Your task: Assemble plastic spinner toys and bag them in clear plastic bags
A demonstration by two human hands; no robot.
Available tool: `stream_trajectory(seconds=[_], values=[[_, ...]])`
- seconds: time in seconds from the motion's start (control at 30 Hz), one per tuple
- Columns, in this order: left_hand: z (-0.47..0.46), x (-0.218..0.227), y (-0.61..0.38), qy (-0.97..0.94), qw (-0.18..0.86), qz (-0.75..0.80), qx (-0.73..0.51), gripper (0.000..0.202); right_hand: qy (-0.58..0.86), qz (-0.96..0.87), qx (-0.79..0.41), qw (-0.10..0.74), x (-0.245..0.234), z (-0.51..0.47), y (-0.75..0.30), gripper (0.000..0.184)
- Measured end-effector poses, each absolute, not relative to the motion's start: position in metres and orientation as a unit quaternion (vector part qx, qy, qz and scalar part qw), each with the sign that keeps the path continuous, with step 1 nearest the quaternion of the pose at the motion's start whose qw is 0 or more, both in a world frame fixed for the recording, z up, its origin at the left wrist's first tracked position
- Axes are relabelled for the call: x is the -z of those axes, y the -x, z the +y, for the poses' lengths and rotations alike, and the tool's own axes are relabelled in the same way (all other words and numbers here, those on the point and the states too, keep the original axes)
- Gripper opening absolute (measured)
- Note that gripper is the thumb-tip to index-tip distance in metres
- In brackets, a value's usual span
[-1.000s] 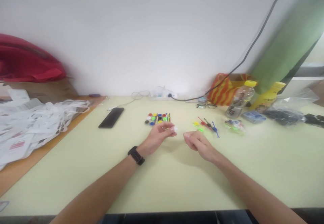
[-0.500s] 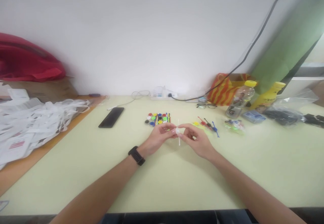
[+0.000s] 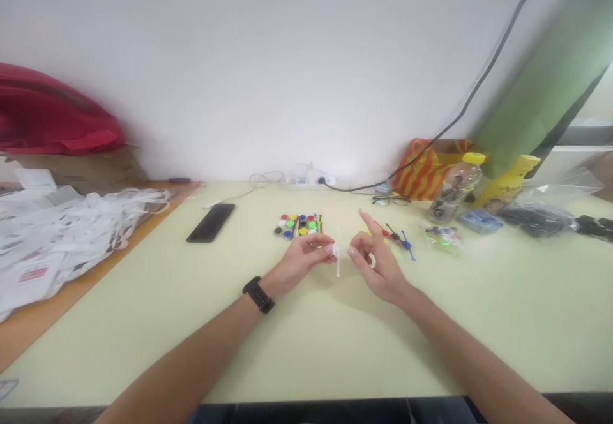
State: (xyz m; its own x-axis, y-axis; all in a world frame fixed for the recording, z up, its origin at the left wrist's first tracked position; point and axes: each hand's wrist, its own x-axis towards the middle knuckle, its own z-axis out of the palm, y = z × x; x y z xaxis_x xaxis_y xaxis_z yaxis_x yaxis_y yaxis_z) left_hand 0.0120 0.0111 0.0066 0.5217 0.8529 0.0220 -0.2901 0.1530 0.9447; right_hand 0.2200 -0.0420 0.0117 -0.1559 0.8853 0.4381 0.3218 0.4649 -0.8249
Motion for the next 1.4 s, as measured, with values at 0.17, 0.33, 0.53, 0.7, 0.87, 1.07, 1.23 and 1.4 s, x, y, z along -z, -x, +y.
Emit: stream_trajectory(seconds=[0.17, 0.33, 0.53, 0.7, 0.87, 1.07, 1.23, 1.4], values=[[0.013, -0.004, -0.011, -0.516, 0.696, 0.286, -0.408, 0.032, 0.454, -0.697, -0.342, 0.437, -0.015, -0.037, -0.225, 0.060], [0.012, -0.005, -0.011, -0.518, 0.699, 0.277, -0.408, 0.032, 0.413, -0.710, -0.289, 0.491, -0.014, -0.040, -0.222, 0.048], [0.011, -0.006, -0.012, -0.514, 0.699, 0.282, -0.410, 0.031, 0.460, -0.719, -0.284, 0.437, -0.009, -0.038, -0.227, 0.044], [0.011, -0.006, -0.011, -0.513, 0.695, 0.287, -0.414, 0.032, 0.444, -0.716, -0.321, 0.433, -0.013, -0.033, -0.228, 0.057], [0.011, -0.008, -0.012, -0.519, 0.691, 0.287, -0.413, 0.032, 0.442, -0.714, -0.314, 0.442, -0.016, -0.034, -0.221, 0.038], [0.010, -0.007, -0.013, -0.533, 0.693, 0.277, -0.398, 0.031, 0.431, -0.719, -0.340, 0.426, -0.013, -0.037, -0.217, 0.029], [0.010, -0.004, -0.013, -0.536, 0.696, 0.271, -0.392, 0.029, 0.436, -0.716, -0.346, 0.421, -0.011, -0.038, -0.215, 0.030], [0.011, -0.004, -0.012, -0.537, 0.695, 0.268, -0.396, 0.029, 0.434, -0.715, -0.346, 0.425, -0.011, -0.038, -0.214, 0.028]])
